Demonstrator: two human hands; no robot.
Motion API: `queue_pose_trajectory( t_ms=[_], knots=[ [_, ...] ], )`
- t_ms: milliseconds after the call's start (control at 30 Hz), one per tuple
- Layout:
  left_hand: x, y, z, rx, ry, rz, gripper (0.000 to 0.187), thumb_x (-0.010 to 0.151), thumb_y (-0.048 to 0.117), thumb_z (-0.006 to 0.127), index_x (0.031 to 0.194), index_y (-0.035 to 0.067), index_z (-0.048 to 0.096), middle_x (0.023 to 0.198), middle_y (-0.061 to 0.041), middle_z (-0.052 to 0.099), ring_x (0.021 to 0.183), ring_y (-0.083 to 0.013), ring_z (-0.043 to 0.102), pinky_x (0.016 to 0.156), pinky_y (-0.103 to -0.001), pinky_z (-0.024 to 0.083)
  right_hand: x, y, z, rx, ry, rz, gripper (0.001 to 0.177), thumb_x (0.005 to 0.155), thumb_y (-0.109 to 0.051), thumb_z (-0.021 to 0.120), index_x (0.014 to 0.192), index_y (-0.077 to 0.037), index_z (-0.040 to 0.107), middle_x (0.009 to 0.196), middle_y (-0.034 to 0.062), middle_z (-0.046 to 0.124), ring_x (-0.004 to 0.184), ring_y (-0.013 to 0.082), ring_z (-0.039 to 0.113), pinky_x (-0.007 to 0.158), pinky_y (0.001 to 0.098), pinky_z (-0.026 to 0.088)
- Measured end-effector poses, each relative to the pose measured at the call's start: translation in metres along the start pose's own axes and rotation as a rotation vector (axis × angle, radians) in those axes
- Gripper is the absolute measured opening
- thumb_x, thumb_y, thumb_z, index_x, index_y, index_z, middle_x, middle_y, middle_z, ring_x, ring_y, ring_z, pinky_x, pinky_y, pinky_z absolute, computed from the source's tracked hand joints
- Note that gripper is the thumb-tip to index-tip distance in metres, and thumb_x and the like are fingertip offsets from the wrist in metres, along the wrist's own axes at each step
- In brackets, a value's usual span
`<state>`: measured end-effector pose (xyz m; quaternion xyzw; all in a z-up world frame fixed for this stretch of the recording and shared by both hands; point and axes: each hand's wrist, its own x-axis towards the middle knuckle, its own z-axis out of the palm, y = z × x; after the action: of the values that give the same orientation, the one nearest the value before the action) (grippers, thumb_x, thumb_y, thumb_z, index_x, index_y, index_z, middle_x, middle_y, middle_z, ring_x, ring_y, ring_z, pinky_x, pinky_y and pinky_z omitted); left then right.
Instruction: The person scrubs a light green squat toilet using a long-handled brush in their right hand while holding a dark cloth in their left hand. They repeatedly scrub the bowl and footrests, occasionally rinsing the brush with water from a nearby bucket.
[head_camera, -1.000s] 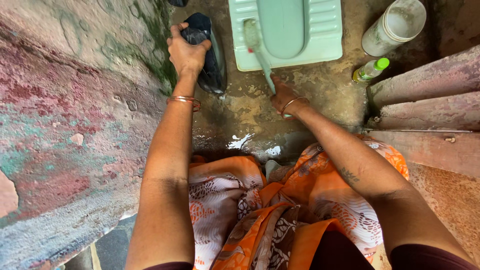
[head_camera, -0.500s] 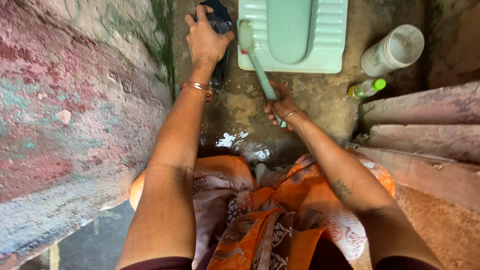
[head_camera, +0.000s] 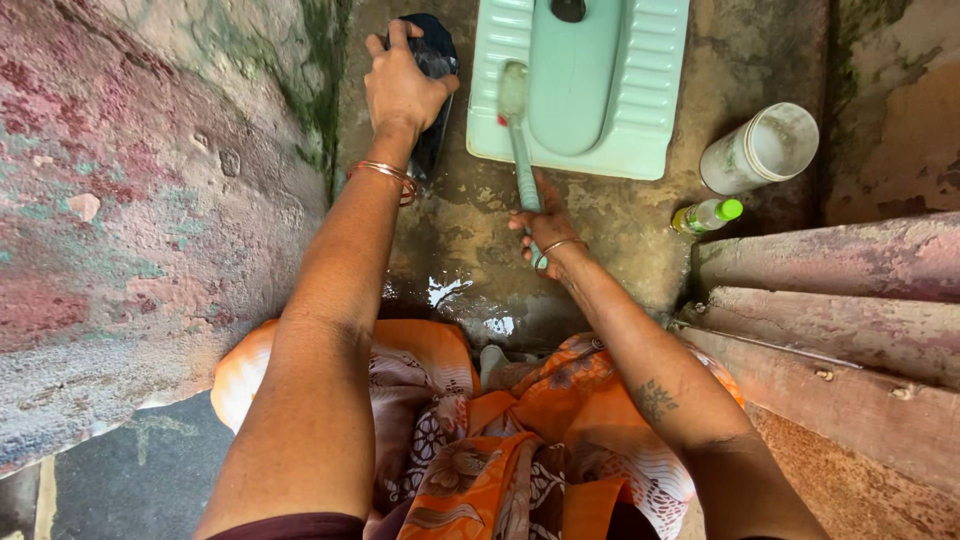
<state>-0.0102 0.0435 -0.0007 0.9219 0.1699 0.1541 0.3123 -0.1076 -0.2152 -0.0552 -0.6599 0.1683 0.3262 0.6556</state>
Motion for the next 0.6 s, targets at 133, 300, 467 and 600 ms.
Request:
queue_pose_trajectory(
  t_ms=[133,300,467,600],
  knots=[
    [0.000,0.005,-0.002,-0.006,-0.017,-0.051,0.072,0.067,0.034,0.093,0.123,0.020,0.050,0.127,-0.018,0.050,0.100,-0.0495,0.067,0.088,-0.054,0.058,-0.003,0.001,0.005,-0.084,-0.049,0.001,0.076,0.092,-0.007,0.063,0.157,-0.032,0.032,0.085,0.0038,0.061,0.049,0.0088,0.044,0.037,0.0277,0.042],
    [-0.001,0.010,-0.006,0.004,-0.038,-0.071,0.074,0.068,0.037,0.094,0.124,0.021,0.048,0.129,-0.018,0.047,0.100,-0.0497,0.068,0.088,-0.054,0.059,-0.007,-0.001,0.015,-0.081,-0.105,0.060,0.071,0.094,-0.010,0.063,0.156,-0.031,0.034,0.080,0.0038,0.059,0.047,0.0090,0.043,0.036,0.0279,0.040],
    [-0.001,0.015,-0.009,-0.002,-0.073,-0.110,0.073,0.068,0.036,0.092,0.125,0.021,0.048,0.130,-0.016,0.047,0.099,-0.0472,0.070,0.086,-0.052,0.061,-0.008,0.000,0.025,-0.158,-0.089,0.021,0.072,0.093,-0.009,0.063,0.155,-0.031,0.033,0.078,0.0042,0.056,0.047,0.0099,0.043,0.036,0.0288,0.041],
    [-0.003,0.013,-0.010,0.003,-0.062,-0.086,0.075,0.068,0.039,0.094,0.125,0.022,0.049,0.129,-0.016,0.048,0.099,-0.0478,0.069,0.085,-0.053,0.060,-0.008,0.006,0.026,-0.121,-0.074,-0.007,0.075,0.089,-0.004,0.060,0.155,-0.031,0.033,0.081,0.0017,0.059,0.046,0.0098,0.043,0.035,0.0289,0.040]
  ],
)
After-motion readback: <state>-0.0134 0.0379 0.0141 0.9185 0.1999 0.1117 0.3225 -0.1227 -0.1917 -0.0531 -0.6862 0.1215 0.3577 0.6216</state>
